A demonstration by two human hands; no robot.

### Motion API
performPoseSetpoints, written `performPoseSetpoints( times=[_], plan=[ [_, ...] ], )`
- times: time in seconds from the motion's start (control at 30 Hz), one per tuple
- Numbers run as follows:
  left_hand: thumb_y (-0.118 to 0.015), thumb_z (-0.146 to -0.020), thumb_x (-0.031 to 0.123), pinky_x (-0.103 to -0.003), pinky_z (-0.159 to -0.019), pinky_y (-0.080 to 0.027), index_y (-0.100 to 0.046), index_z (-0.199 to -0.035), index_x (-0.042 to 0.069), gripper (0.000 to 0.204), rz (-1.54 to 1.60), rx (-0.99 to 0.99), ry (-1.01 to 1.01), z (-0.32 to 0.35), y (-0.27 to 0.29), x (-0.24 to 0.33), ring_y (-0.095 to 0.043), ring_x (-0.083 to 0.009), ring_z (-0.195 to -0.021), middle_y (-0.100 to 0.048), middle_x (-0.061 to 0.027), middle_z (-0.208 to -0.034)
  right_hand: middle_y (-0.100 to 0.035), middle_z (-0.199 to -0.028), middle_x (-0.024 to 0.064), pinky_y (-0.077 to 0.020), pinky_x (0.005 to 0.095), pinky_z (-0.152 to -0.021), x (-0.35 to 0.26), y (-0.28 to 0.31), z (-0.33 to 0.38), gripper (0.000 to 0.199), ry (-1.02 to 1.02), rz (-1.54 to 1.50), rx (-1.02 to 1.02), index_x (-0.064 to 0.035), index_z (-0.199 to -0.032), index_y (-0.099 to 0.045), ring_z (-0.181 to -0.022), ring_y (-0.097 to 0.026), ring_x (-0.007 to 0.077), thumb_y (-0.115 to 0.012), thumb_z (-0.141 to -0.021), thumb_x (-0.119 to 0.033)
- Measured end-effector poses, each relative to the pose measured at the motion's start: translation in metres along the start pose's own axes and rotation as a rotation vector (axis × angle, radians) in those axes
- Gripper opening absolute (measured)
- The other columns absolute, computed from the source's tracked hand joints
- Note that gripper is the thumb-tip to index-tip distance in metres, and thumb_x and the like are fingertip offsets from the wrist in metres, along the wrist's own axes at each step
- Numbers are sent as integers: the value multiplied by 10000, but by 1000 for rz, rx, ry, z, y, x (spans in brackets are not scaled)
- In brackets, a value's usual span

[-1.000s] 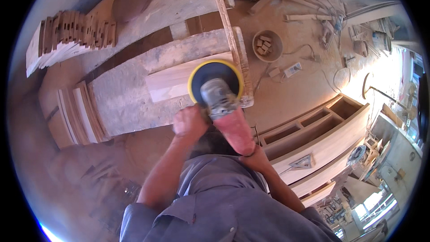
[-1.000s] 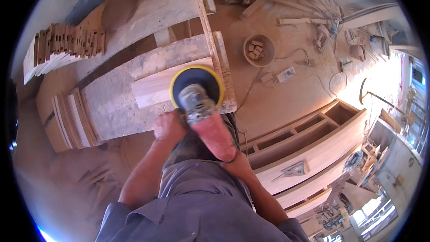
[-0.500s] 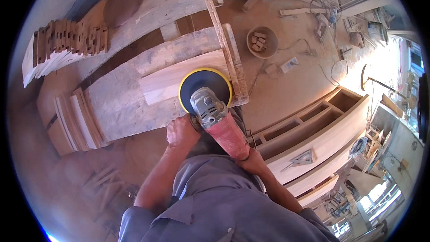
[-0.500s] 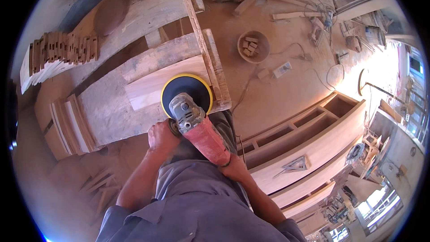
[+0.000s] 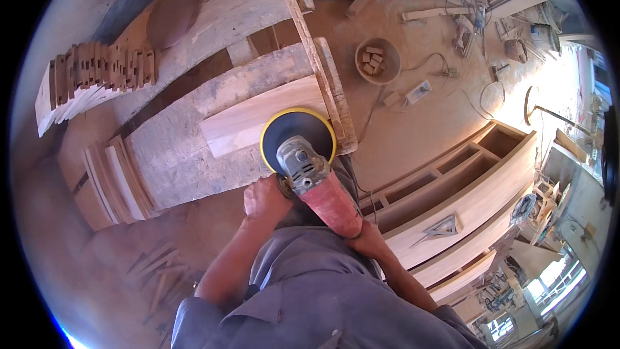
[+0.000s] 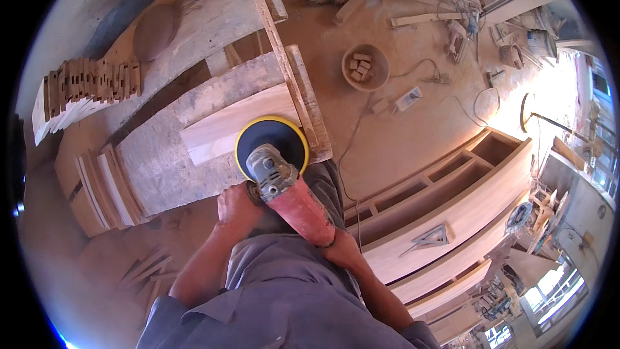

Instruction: The person sands the surface of small wood planks using a power sander, handling the planks one at a time and moving them from a stack to the work surface.

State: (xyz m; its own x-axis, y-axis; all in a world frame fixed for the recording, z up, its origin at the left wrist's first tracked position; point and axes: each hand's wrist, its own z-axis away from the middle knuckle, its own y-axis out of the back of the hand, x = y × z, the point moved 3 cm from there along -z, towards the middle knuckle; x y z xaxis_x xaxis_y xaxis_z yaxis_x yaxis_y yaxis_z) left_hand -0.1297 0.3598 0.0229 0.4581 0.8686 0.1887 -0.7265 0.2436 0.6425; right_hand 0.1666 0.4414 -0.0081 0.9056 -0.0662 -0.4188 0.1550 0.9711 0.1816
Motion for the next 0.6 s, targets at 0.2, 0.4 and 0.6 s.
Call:
performPoseSetpoints(
  times=[0.2,0.4,0.6],
  plan=[
    [-743,-766,313,-470,-812,-570,-714,-958,56,322,-60,-102,-77,-18,8,41,-719,-348,-918,-728,-196,-938,-729,-1013,212,-542,382,-861,-9,23,14,526,-94,-120,46,56,-1056,-689,-999,-708,267,-796,-649,-261],
    [-793,-699,377,-500,-801,-559,-732,-913,71,379,-1,-80,-73,-11,-3,28,-708,-387,-876,-716,-219,-877,-709,-1022,276,-544,426,-865,-2,17,16,518,-41,-118,69,58,-1041,-693,-1041,-702,362,-768,-667,-291],
    [-749,-748,328,-481,-821,-563,-699,-941,44,347,10,-52,54,-3,-1,-7,-708,-382,-902,-717,-209,-906,-721,-1022,237,-549,401,-843,-12,1,0,520,-36,6,3,45,-1059,-685,-1025,-709,308,-793,-644,-249]
  ],
)
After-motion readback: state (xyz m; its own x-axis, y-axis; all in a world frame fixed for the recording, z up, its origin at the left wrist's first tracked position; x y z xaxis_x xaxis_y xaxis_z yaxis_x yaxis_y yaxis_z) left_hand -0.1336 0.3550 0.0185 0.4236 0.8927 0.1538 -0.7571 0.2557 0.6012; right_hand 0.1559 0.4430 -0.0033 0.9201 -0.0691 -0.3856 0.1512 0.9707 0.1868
